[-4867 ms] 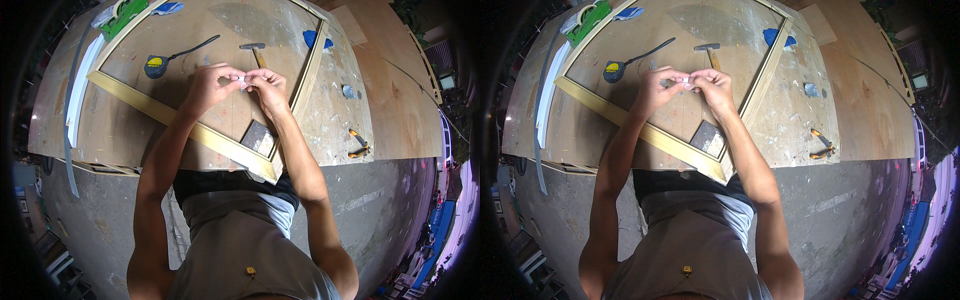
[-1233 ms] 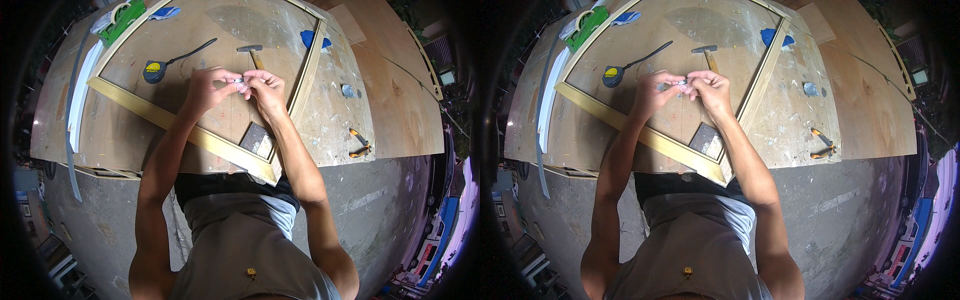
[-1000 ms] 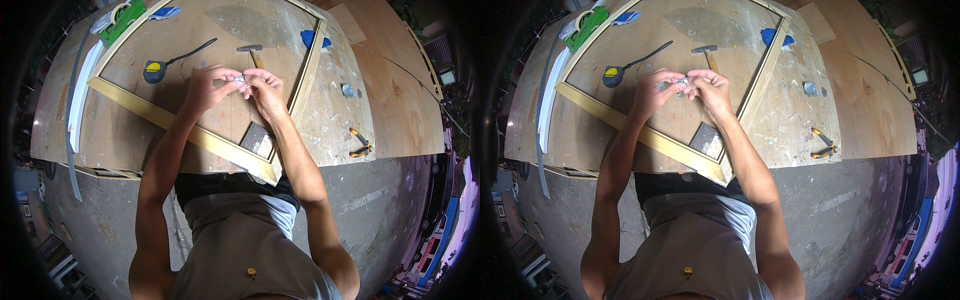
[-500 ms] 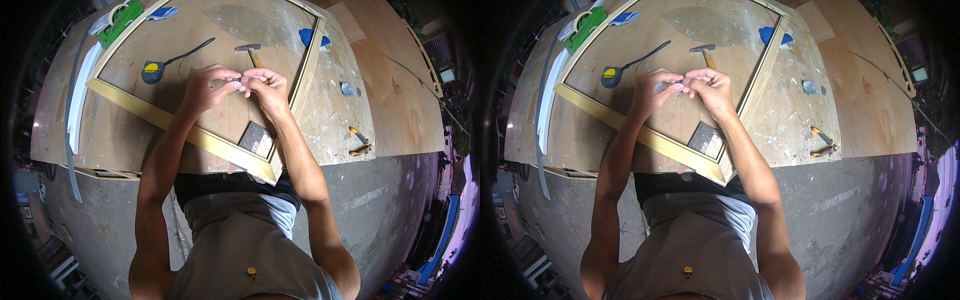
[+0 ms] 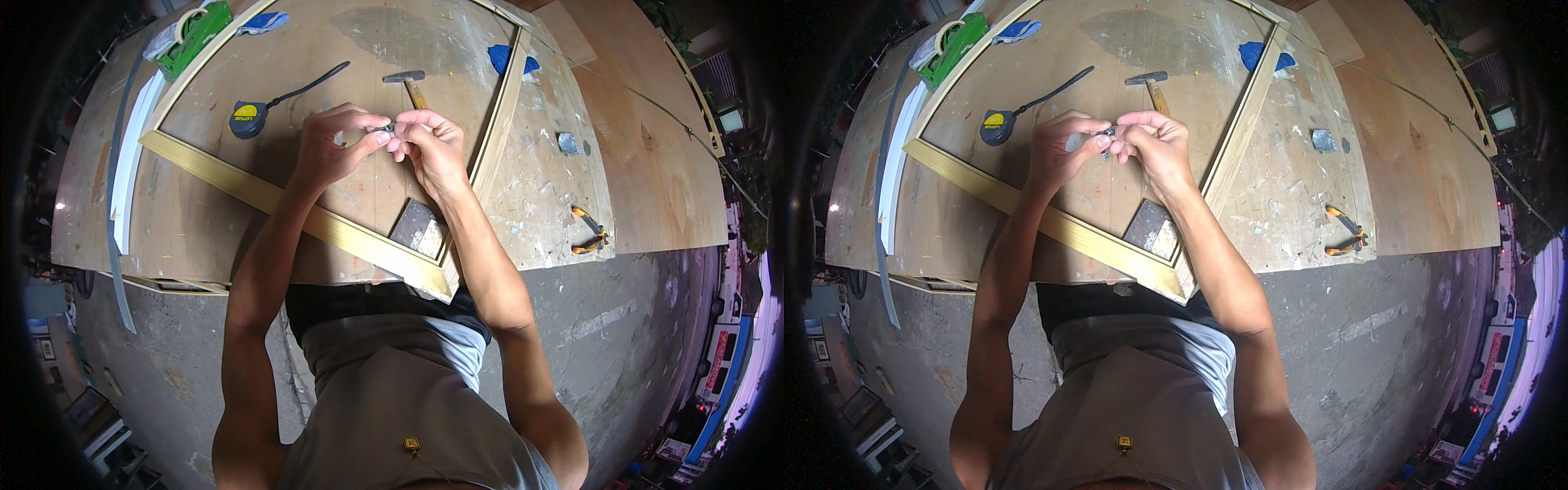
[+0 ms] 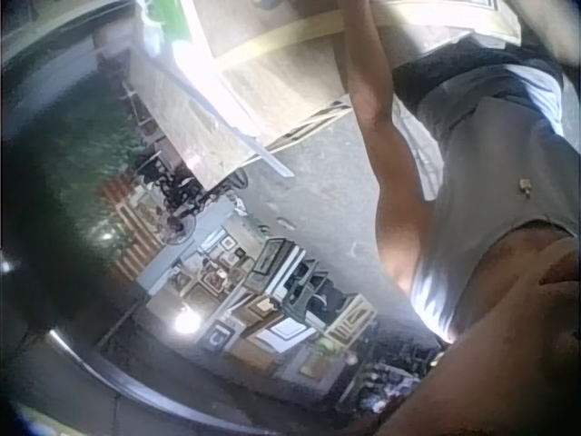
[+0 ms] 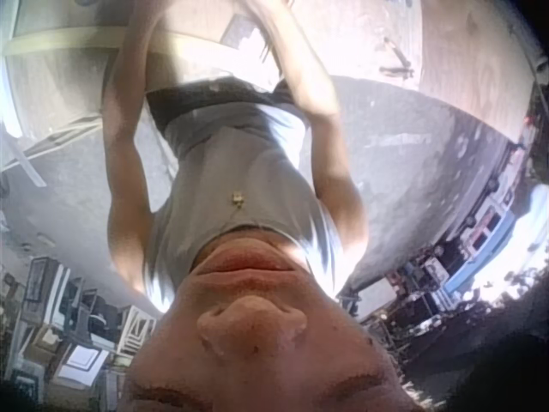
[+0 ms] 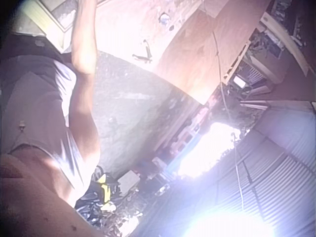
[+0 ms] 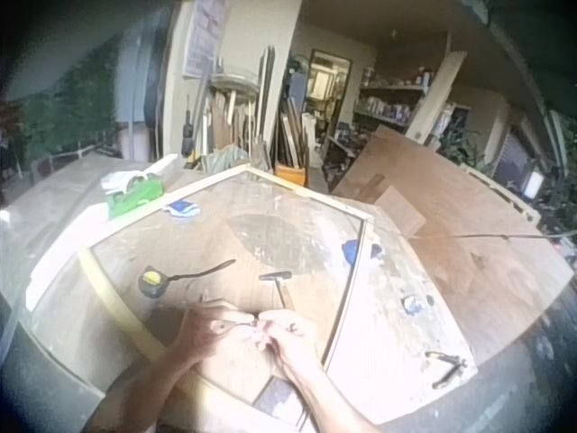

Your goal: The person sands a wooden frame, moves it to a workbench, and then hammers nails into the frame to assemble it. The person uses a sanding block and a hammer during the process.

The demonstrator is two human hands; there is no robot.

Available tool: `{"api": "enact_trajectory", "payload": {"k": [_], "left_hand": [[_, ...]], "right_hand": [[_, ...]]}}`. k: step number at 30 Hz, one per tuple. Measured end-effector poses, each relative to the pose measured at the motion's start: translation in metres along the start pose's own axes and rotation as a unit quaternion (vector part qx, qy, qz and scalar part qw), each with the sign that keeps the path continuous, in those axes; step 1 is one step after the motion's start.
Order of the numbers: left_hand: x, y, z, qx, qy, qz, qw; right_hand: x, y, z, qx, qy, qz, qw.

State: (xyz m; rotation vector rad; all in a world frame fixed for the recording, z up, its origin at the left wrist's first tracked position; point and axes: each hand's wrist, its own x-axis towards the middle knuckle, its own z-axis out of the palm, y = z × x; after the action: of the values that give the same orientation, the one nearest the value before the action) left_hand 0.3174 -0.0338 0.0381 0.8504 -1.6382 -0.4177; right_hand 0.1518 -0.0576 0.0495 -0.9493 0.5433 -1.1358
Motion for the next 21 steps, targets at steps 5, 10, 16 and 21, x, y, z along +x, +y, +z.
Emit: {"api": "enact_trajectory", "payload": {"k": [5, 10, 16, 21], "left_hand": [[0.001, 0.002, -0.001, 0.016, -0.012, -0.011, 1.0], [0.002, 0.001, 0.001, 0.033, 0.02, -0.068, 0.997], [0.0, 0.001, 0.002, 0.136, -0.016, -0.056, 0.989], [-0.003, -0.004, 0.004, 0.126, -0.011, -0.042, 0.991]], "right_hand": [[0.003, 0.006, -0.001, -0.026, 0.013, -0.012, 0.999], [0.017, 0.015, -0.014, -0.238, 0.073, -0.004, 0.969], [0.018, 0.006, -0.012, -0.258, 0.019, 0.014, 0.966], [0.011, 0.003, -0.008, -0.16, -0.028, 0.04, 0.986]]}}
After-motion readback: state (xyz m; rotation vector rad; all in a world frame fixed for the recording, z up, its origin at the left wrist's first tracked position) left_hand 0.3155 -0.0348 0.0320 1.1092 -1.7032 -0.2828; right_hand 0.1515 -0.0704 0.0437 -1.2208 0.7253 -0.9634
